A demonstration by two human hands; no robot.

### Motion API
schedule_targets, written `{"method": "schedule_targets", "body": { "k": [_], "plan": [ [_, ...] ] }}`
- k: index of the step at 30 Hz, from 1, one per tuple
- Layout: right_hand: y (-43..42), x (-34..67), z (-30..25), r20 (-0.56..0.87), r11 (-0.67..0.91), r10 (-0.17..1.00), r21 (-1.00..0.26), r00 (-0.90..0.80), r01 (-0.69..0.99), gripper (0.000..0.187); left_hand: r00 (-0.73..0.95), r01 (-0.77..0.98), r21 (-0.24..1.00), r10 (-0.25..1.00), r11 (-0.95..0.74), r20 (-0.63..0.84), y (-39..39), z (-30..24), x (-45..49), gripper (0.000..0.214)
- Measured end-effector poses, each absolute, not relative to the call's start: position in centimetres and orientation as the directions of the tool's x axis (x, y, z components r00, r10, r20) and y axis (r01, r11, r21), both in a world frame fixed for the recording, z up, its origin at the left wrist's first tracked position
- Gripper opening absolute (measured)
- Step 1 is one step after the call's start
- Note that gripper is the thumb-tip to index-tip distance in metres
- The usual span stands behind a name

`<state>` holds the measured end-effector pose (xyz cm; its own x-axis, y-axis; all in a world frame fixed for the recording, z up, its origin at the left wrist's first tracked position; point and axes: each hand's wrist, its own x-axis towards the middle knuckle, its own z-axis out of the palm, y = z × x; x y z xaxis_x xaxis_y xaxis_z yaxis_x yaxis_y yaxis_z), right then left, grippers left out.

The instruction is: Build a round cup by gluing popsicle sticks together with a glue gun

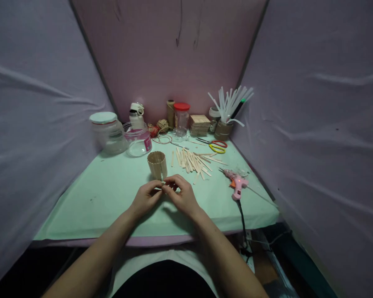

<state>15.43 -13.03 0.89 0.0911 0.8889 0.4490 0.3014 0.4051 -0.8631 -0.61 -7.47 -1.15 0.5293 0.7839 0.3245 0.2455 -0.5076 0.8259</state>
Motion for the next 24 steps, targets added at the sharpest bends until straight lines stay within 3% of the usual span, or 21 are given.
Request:
{"method": "schedule_targets", "body": {
  "k": [4,7,11,14,15,24],
  "plan": [
    [-13.3,18.1,2.5,0.419,0.368,0.908,-0.798,-0.001,0.477,0.014,0.574,0.285,0.764,0.741,-0.579,0.348,-7.4,-1.3,-0.7,0.016],
    [-11.9,22.5,3.8,0.395,0.280,0.917,-0.728,0.049,0.626,0.016,0.564,0.306,0.745,0.743,-0.593,0.360,-7.4,-1.5,-0.7,0.018],
    [-7.3,30.5,5.1,0.358,0.020,0.902,-0.596,0.243,0.803,0.023,0.569,0.296,0.720,0.721,-0.627,0.395,-7.5,-1.6,-0.8,0.016],
    [-2.8,35.4,5.3,0.194,-0.263,0.917,-0.361,0.348,0.895,0.028,0.528,0.262,0.706,0.710,-0.658,0.466,-7.7,-1.6,-0.9,0.015],
    [-1.3,36.4,5.2,0.167,-0.291,0.919,-0.323,0.357,0.901,0.028,0.507,0.250,0.702,0.708,-0.667,0.492,-7.7,-1.6,-0.9,0.015],
    [7.4,36.8,4.0,0.037,-0.233,0.969,-0.172,0.243,0.957,0.020,0.465,0.238,0.672,0.690,-0.701,0.555,-8.0,-1.4,-1.2,0.018]
  ]
}}
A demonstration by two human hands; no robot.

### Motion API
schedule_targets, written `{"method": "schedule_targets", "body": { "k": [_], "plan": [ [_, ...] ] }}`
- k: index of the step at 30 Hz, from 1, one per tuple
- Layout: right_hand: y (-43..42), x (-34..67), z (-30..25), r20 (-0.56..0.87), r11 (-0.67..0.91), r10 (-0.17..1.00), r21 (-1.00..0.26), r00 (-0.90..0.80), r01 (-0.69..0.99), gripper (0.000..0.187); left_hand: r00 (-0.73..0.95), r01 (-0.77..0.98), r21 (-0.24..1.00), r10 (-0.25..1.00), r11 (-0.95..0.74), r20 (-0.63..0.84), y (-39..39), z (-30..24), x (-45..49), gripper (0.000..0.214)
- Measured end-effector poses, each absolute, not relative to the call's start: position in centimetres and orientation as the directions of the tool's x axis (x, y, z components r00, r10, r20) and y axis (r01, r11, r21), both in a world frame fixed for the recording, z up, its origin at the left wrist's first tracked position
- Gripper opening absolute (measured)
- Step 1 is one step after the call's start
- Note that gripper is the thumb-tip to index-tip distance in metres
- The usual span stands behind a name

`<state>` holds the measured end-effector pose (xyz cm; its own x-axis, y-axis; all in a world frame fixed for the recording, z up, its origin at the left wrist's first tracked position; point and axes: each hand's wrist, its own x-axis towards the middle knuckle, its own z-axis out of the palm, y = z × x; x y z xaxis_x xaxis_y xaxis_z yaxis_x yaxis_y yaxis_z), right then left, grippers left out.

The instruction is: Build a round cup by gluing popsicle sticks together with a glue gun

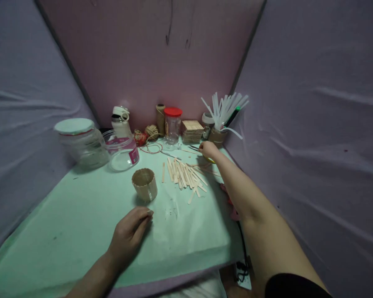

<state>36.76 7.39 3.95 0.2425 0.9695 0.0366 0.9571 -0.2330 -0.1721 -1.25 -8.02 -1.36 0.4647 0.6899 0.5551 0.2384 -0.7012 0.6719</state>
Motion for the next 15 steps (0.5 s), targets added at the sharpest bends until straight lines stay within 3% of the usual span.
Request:
{"method": "schedule_targets", "body": {
  "k": [9,15],
  "plan": [
    [6.9,38.7,3.8,-0.009,-0.198,0.980,-0.122,0.198,0.973,0.015,0.445,0.187,0.674,0.674,-0.714,0.590,-8.0,-1.8,-1.5,0.025],
    [8.1,33.8,4.0,-0.002,-0.007,1.000,-0.203,0.006,0.979,0.016,0.499,0.154,0.642,0.620,-0.751,0.606,-7.6,-1.3,-1.1,0.035]
  ]
}}
